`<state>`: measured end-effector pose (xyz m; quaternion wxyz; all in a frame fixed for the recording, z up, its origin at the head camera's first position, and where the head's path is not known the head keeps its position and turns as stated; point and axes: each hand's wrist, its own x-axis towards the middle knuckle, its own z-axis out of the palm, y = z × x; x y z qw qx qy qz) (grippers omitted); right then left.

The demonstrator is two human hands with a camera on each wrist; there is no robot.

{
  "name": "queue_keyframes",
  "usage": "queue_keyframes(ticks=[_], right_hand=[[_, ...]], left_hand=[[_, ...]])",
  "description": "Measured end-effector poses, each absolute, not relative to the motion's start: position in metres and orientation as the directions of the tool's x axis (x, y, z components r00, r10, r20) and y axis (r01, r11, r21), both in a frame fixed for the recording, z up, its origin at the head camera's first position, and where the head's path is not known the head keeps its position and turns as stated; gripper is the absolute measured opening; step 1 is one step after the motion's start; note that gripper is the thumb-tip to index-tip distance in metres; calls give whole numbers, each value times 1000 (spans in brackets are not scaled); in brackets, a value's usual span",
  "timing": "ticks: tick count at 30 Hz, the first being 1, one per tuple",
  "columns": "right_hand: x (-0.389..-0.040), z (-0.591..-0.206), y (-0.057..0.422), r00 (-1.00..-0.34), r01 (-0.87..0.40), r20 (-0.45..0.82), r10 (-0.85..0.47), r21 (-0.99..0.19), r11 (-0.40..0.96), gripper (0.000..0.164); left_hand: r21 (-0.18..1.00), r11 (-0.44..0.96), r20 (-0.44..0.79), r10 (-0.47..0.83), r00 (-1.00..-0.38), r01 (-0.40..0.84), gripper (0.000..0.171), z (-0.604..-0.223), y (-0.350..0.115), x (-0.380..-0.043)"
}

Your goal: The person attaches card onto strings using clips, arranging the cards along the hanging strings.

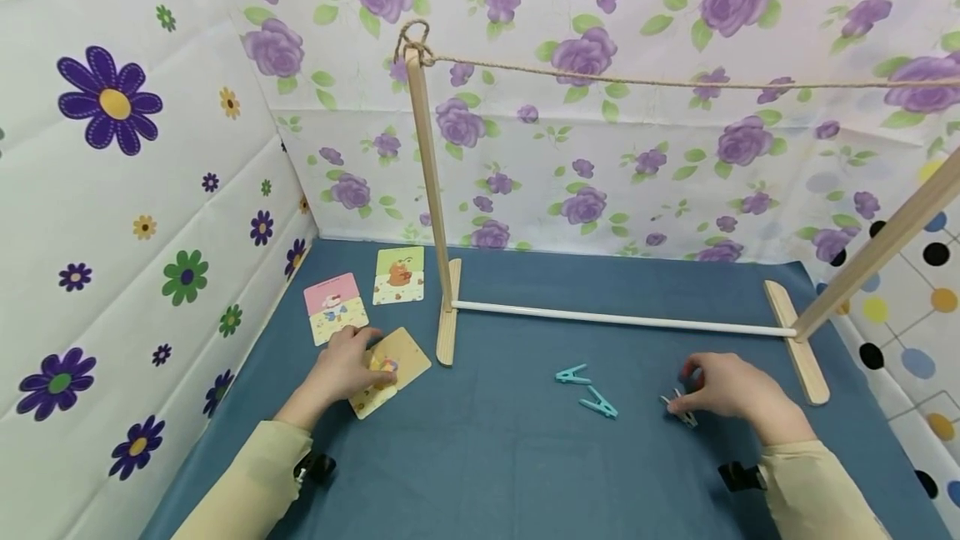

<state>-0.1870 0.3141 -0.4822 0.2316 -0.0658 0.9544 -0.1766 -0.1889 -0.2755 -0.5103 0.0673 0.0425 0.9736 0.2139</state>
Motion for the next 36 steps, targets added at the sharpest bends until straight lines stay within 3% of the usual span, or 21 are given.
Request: queue_keyframes(ticks=[14, 28, 36], right_hand=[[-185, -482, 294, -879, -43, -448, -166, -273, 961, 63], [-184, -488, 289, -872, -31, -472, -131, -214, 976, 50], [-187, -491, 288, -867, -26, -485, -116, -190, 982, 48]], left_hand=[[336, 942, -207, 93, -974, 18, 90, -502, -265, -199], [245, 969, -240, 22, -971, -39, 92, -503, -260, -204], [254, 963, -251, -24, -968, -90, 89, -502, -255, -208]])
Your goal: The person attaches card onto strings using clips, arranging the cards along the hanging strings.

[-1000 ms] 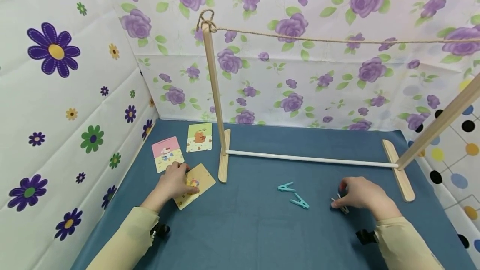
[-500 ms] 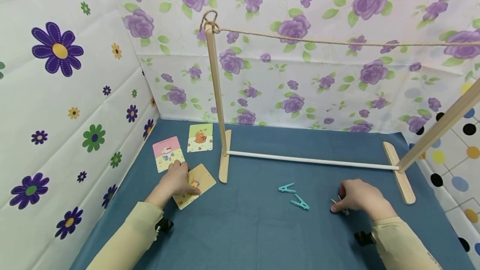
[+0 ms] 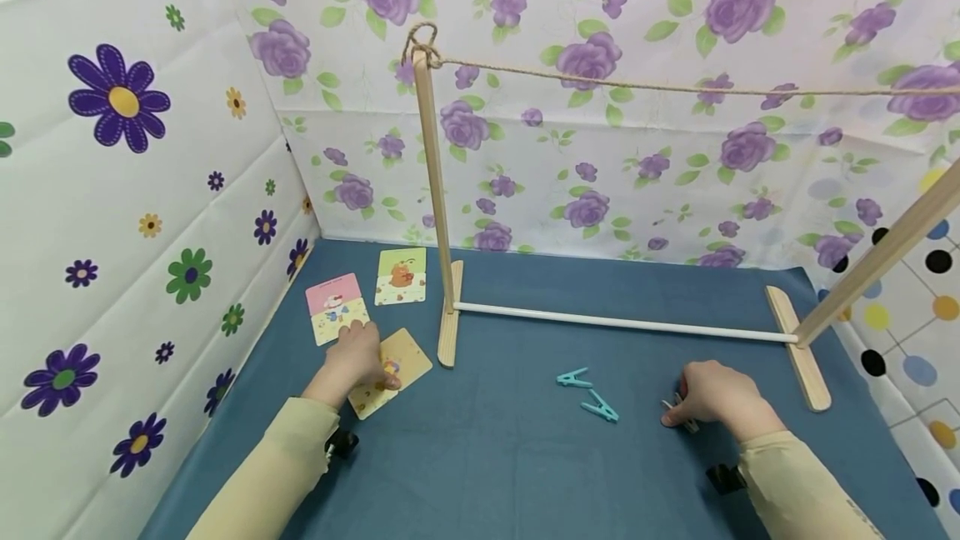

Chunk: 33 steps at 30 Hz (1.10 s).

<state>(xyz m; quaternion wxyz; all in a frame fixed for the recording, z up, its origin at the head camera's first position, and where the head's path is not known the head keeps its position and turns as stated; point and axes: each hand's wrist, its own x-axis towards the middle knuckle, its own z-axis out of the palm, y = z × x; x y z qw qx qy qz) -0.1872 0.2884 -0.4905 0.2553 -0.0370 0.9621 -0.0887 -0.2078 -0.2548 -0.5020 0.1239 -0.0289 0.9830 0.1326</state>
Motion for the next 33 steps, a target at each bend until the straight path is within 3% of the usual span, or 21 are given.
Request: queue_keyframes(ticks=[5, 13, 33], right_hand=[[-186, -491, 289, -865, -21, -491, -105, -173, 985, 47], [-186, -494, 286, -866, -72, -466, -181, -242, 967, 39], [-194, -497, 287, -854, 29, -507, -118, -274, 961, 37]], left_hand=[[259, 959, -266, -41, -963, -113, 89, -503, -251, -210], [237, 963, -290, -54, -955, -126, 92, -503, -249, -211], [284, 944, -336, -68, -939, -170, 96, -498, -252, -216]])
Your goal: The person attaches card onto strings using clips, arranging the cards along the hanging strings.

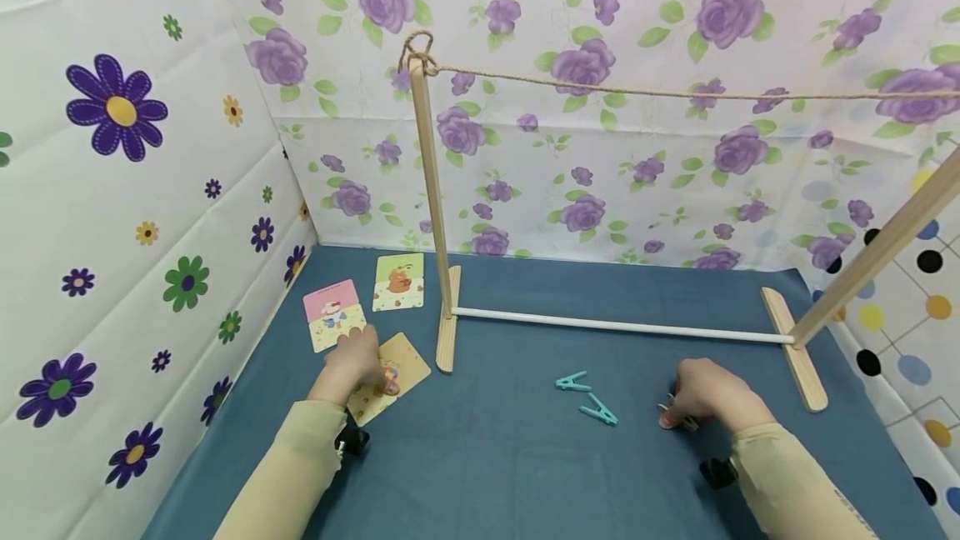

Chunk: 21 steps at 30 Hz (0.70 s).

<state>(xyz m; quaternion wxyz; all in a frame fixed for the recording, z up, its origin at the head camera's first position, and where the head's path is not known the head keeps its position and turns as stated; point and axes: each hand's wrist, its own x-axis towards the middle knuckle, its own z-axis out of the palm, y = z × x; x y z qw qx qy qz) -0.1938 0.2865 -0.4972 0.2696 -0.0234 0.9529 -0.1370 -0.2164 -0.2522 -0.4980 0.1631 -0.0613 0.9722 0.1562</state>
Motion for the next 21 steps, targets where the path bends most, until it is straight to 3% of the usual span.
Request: queue_keyframes(ticks=[21], right_hand=[[-190, -497, 285, -881, 34, -463, -98, -268, 963, 37]], left_hand=[[316, 940, -307, -29, -951, -131, 90, -503, -260, -217]])
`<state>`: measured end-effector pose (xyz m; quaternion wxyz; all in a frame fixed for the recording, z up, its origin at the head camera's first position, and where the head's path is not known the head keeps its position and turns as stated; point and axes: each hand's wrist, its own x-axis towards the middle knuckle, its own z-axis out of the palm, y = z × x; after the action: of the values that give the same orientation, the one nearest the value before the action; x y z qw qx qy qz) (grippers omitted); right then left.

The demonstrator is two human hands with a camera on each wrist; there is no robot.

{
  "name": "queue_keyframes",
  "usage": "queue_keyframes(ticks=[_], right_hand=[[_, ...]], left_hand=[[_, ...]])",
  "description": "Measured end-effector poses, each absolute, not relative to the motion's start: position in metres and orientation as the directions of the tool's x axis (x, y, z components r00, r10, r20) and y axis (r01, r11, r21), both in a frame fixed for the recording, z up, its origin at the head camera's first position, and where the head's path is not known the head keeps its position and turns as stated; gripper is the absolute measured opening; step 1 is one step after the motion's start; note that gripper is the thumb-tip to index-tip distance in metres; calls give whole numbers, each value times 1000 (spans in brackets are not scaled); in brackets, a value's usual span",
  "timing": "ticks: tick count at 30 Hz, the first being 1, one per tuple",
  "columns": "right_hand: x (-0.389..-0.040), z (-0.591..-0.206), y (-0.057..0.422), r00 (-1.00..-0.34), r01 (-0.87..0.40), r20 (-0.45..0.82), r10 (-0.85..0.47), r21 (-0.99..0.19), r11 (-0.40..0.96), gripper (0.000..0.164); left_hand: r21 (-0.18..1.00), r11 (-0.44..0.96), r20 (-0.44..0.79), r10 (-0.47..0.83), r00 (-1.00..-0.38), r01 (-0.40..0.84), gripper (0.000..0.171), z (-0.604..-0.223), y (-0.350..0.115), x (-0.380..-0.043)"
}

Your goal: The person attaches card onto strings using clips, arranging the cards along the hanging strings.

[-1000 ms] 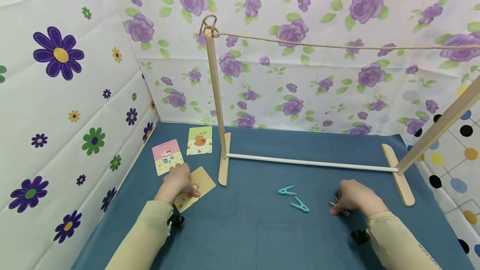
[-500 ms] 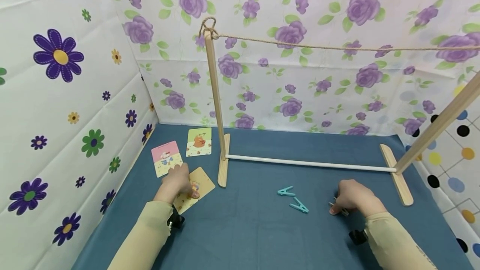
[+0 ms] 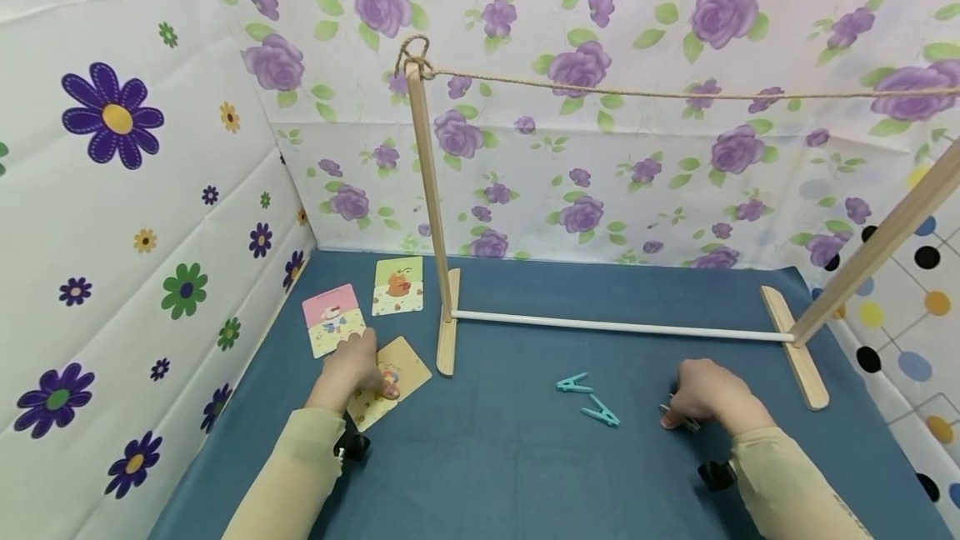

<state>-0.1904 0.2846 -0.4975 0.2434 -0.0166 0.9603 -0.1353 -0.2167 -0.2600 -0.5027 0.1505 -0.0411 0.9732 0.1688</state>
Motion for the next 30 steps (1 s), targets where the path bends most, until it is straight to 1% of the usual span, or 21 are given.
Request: queue_keyframes(ticks=[6, 12, 19, 30], right_hand=[[-191, -497, 284, -887, 32, -452, -93, -260, 965, 41], [-190, -497, 285, -895, 23, -434, -106, -280, 960, 35], [-189, -502, 285, -895, 27, -434, -104, -285, 958, 34], [-180, -504, 288, -905, 28, -412, -104, -303, 952, 34]], left_hand=[[335, 936, -295, -1, -956, -104, 84, -502, -262, -217], [359, 930, -302, 31, -953, -83, 82, -506, -270, -219], [370, 927, -310, 60, -949, -62, 83, -507, -275, -218], [443, 892, -304, 62, -951, -84, 83, -507, -277, -216]])
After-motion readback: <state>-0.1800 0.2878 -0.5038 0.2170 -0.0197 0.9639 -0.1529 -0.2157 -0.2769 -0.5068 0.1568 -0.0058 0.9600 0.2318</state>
